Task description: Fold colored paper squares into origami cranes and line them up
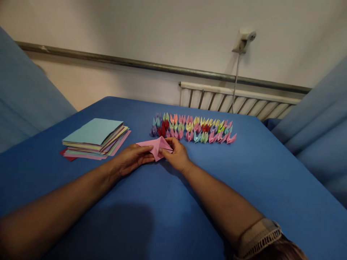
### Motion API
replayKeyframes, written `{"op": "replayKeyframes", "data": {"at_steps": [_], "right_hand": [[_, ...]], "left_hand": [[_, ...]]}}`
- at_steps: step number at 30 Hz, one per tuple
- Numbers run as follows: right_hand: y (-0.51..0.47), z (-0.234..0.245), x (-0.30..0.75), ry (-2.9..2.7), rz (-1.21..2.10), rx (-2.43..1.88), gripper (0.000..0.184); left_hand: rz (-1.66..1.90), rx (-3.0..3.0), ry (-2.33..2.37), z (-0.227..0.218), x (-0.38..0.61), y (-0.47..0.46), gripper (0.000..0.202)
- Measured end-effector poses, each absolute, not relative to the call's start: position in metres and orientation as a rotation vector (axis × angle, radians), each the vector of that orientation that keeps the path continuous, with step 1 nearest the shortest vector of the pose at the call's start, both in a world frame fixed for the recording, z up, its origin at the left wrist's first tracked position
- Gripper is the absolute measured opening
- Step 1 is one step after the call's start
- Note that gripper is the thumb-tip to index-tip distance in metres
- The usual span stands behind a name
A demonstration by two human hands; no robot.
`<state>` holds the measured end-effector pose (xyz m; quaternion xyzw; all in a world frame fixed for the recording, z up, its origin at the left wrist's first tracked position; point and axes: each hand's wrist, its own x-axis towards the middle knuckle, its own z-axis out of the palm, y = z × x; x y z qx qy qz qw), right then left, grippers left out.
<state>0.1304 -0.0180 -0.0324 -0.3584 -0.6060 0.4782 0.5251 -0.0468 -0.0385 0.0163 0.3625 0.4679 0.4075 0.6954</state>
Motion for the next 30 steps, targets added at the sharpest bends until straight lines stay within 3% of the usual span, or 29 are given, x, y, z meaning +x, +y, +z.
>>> {"op": "replayKeyframes", "data": {"at_steps": [6,15,20,30], "right_hand": [[-0.023,-0.031,0.133,-1.567,0.978,-1.039,0.04],[-0.024,-0.029,0.132,-1.646,0.892,-1.164,0.024],[-0.028,-0.023,0.133,-1.705,0.831,-1.202,0.021],[-0.023,-0.035,0.13,-1.655,0.93,-1.131,0.015]], "left_hand": [[0.797,1.04,0.997,0.009,-0.043,-0.045,0.031],[0.664,1.274,0.975,0.015,-0.047,-0.048,0.022],[0.579,1.424,0.84,0.023,-0.051,-0.049,0.039],[0.93,1.231,1.11,0.007,-0.041,-0.043,0.031]]}}
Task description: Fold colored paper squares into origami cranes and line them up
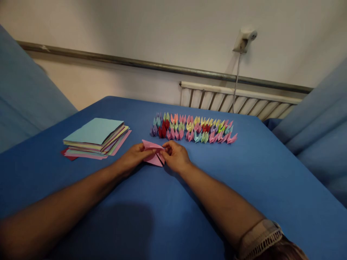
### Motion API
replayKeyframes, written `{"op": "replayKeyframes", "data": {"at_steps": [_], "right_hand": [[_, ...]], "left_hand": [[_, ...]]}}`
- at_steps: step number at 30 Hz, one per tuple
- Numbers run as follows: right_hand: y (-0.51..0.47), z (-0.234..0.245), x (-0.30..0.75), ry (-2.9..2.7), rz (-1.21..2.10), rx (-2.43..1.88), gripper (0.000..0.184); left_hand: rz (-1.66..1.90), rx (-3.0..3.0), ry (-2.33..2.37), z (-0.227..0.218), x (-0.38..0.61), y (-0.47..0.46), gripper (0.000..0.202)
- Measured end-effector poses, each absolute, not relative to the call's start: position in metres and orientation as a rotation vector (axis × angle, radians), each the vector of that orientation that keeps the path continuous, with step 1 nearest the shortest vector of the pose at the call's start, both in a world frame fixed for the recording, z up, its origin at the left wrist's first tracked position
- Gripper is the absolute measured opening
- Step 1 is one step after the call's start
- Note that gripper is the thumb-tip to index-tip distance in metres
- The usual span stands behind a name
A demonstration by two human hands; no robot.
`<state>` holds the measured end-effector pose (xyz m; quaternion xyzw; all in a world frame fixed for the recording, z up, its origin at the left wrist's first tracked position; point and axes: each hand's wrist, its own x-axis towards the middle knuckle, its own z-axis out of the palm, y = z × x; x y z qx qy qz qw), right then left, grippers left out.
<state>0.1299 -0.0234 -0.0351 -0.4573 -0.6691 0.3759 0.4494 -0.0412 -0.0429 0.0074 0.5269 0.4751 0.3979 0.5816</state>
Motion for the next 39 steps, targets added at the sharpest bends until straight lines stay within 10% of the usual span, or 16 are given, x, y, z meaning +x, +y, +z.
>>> {"op": "replayKeyframes", "data": {"at_steps": [17,39], "right_hand": [[-0.02,-0.027,0.133,-1.367,1.325,-1.01,0.048],[-0.025,-0.022,0.126,-1.32,1.528,-0.969,0.043]], "left_hand": [[0.955,1.262,1.188,0.009,-0.043,-0.045,0.036],[1.093,0.924,0.912,0.013,-0.038,-0.047,0.028]]}}
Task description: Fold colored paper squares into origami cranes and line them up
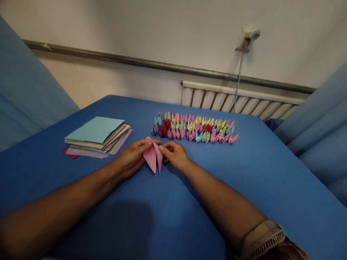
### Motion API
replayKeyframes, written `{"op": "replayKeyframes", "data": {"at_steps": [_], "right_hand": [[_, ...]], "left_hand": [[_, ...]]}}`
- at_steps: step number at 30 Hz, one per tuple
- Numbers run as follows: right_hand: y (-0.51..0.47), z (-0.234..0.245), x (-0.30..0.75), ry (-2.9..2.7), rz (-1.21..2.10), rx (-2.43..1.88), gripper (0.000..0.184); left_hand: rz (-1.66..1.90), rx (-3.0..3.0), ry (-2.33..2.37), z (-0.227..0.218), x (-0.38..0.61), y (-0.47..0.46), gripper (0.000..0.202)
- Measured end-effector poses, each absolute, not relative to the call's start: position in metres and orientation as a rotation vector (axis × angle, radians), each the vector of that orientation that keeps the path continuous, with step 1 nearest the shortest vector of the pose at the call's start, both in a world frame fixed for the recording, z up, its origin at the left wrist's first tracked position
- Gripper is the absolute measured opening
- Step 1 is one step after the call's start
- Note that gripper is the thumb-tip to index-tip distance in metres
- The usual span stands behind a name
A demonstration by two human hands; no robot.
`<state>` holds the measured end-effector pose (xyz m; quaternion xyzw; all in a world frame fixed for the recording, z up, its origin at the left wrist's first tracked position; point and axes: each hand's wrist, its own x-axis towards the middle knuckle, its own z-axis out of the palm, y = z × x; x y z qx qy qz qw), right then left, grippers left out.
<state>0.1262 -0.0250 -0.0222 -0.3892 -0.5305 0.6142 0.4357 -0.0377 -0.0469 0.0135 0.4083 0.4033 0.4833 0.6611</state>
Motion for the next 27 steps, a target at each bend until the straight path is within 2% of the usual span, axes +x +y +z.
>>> {"op": "replayKeyframes", "data": {"at_steps": [9,16,21,27], "right_hand": [[-0.027,-0.03,0.123,-1.359,1.489,-0.919,0.036],[-0.026,-0.04,0.121,-1.45,1.348,-0.922,0.025],[-0.027,-0.037,0.121,-1.479,1.373,-0.922,0.025],[-0.026,-0.032,0.126,-1.54,1.443,-0.933,0.029]], "left_hand": [[1.113,0.796,0.809,0.013,-0.034,-0.047,0.021],[1.133,0.949,0.912,0.011,-0.034,-0.048,0.026],[1.137,1.024,1.047,0.008,-0.038,-0.045,0.027],[1.196,0.923,0.984,0.01,-0.041,-0.042,0.026]]}}
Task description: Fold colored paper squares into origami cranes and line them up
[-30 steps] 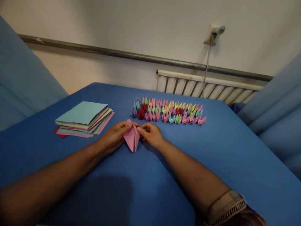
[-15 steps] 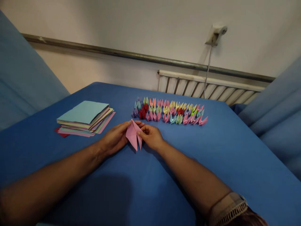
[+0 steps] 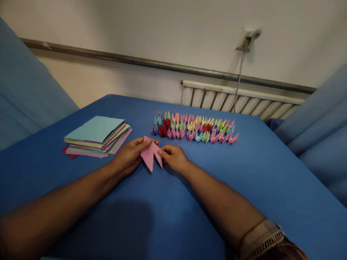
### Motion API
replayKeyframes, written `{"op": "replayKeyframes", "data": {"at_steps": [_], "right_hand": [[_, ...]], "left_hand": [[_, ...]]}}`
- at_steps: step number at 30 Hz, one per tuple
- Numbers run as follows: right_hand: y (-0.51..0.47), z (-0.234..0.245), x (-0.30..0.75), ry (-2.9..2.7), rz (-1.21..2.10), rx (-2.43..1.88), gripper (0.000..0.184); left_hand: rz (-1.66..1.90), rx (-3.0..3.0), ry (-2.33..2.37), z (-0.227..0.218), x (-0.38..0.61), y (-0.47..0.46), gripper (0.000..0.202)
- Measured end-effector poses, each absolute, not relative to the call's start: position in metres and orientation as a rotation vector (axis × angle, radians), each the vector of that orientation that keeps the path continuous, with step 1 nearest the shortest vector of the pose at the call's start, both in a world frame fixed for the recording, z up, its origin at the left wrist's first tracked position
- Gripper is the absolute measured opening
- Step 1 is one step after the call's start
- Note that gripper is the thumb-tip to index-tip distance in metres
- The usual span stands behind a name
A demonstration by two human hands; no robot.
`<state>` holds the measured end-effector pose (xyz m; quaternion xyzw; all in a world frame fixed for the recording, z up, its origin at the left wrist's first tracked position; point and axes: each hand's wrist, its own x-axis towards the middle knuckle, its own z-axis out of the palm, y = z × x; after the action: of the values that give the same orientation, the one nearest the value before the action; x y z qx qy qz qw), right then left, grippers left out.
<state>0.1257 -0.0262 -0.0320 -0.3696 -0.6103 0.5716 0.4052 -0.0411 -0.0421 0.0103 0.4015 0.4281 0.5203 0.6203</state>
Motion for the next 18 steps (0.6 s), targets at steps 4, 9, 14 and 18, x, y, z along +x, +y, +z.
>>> {"op": "replayKeyframes", "data": {"at_steps": [4,9,14,18], "right_hand": [[-0.025,-0.032,0.126,-1.52,1.504,-0.928,0.024],[-0.026,-0.029,0.125,-1.487,1.64,-0.897,0.018],[-0.027,-0.027,0.125,-1.539,1.649,-0.938,0.019],[-0.027,-0.027,0.126,-1.62,1.615,-0.953,0.02]], "left_hand": [[1.241,0.857,0.958,0.012,-0.042,-0.04,0.021],[1.282,0.775,0.974,0.017,-0.044,-0.038,0.013],[1.328,0.714,0.984,0.025,-0.044,-0.037,0.01],[1.334,0.696,0.986,0.026,-0.045,-0.035,0.012]]}}
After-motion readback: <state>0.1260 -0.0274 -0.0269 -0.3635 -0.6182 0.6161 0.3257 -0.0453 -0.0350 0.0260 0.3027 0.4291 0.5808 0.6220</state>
